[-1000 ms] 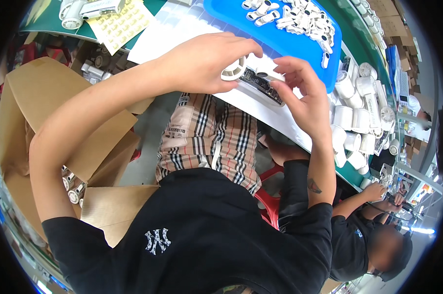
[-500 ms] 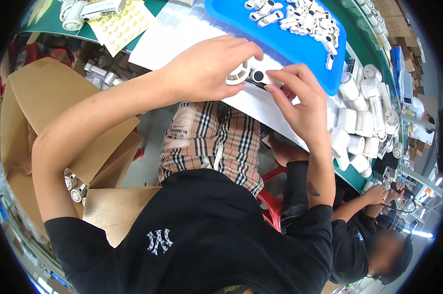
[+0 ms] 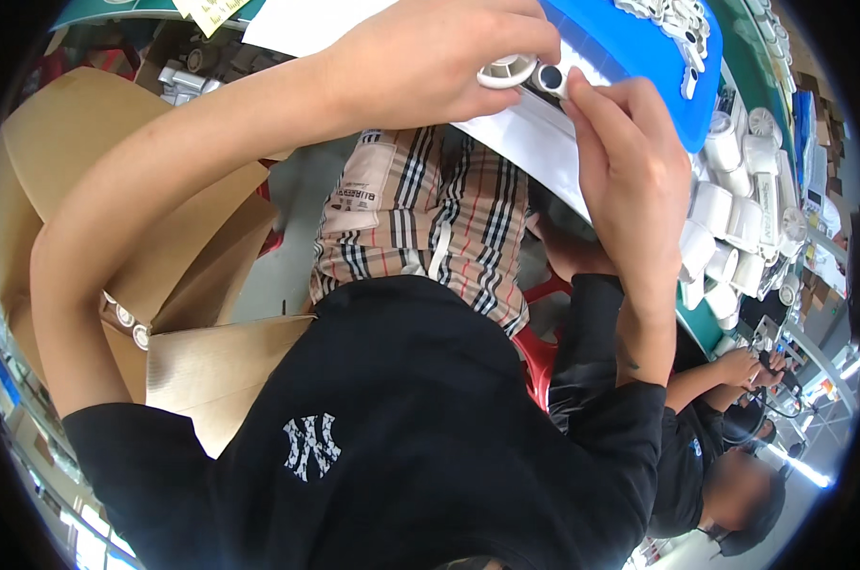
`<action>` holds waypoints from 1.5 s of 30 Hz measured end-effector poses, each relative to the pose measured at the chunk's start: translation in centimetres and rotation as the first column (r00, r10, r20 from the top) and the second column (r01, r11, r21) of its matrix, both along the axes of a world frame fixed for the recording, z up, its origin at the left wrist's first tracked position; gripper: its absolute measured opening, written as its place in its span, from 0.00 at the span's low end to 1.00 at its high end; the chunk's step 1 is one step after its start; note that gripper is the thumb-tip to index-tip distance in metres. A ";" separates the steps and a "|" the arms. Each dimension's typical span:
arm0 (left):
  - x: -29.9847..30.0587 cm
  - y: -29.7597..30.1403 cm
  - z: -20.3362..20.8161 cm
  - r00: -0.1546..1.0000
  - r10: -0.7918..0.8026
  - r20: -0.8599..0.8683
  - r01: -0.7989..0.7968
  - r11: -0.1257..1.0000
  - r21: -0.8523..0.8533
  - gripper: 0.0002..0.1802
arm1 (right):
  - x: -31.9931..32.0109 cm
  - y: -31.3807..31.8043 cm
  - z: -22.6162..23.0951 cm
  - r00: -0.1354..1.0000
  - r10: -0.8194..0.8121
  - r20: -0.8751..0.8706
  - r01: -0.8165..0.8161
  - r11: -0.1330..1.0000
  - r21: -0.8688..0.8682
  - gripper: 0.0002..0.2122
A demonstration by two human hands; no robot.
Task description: Assembling the components of small portable electronic fans on a factory production line.
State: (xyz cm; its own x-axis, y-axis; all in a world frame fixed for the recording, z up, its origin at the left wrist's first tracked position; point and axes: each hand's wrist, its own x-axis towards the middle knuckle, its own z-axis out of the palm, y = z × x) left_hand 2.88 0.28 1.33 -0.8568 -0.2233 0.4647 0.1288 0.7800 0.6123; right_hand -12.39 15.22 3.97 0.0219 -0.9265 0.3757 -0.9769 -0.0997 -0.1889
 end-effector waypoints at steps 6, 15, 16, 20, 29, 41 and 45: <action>-0.3 -0.3 -0.7 0.998 0.008 0.066 0.000 0.992 -0.128 0.18 | -1.6 -1.1 -0.3 0.995 0.046 0.091 -0.047 0.999 0.006 0.04; -0.5 3.2 0.3 0.987 0.136 0.086 -0.091 0.911 -0.402 0.18 | -5.0 1.6 -4.7 0.897 0.104 0.430 -0.132 0.991 0.035 0.24; -0.7 3.4 0.5 0.988 0.128 0.091 -0.081 0.911 -0.403 0.18 | -4.9 1.5 -4.8 0.909 0.161 0.384 -0.178 0.984 0.008 0.25; -1.7 3.0 0.3 0.967 0.128 0.219 -0.065 0.959 -0.274 0.17 | -4.7 1.3 -5.8 0.897 0.190 0.400 -0.168 0.982 -0.088 0.24; -2.2 3.4 0.8 0.969 0.126 0.211 -0.079 0.972 -0.221 0.21 | -3.9 1.2 -6.5 0.855 0.103 0.509 -0.086 0.995 -0.058 0.21; -2.5 2.3 1.4 0.926 0.111 0.360 -0.088 0.993 -0.078 0.25 | -3.8 0.5 -6.3 0.844 0.071 0.532 -0.060 0.997 -0.037 0.21; -1.6 -1.0 1.0 0.965 -0.237 -0.113 0.150 0.850 -0.505 0.33 | -3.8 0.1 -5.4 0.762 0.035 0.646 -0.060 0.998 0.017 0.22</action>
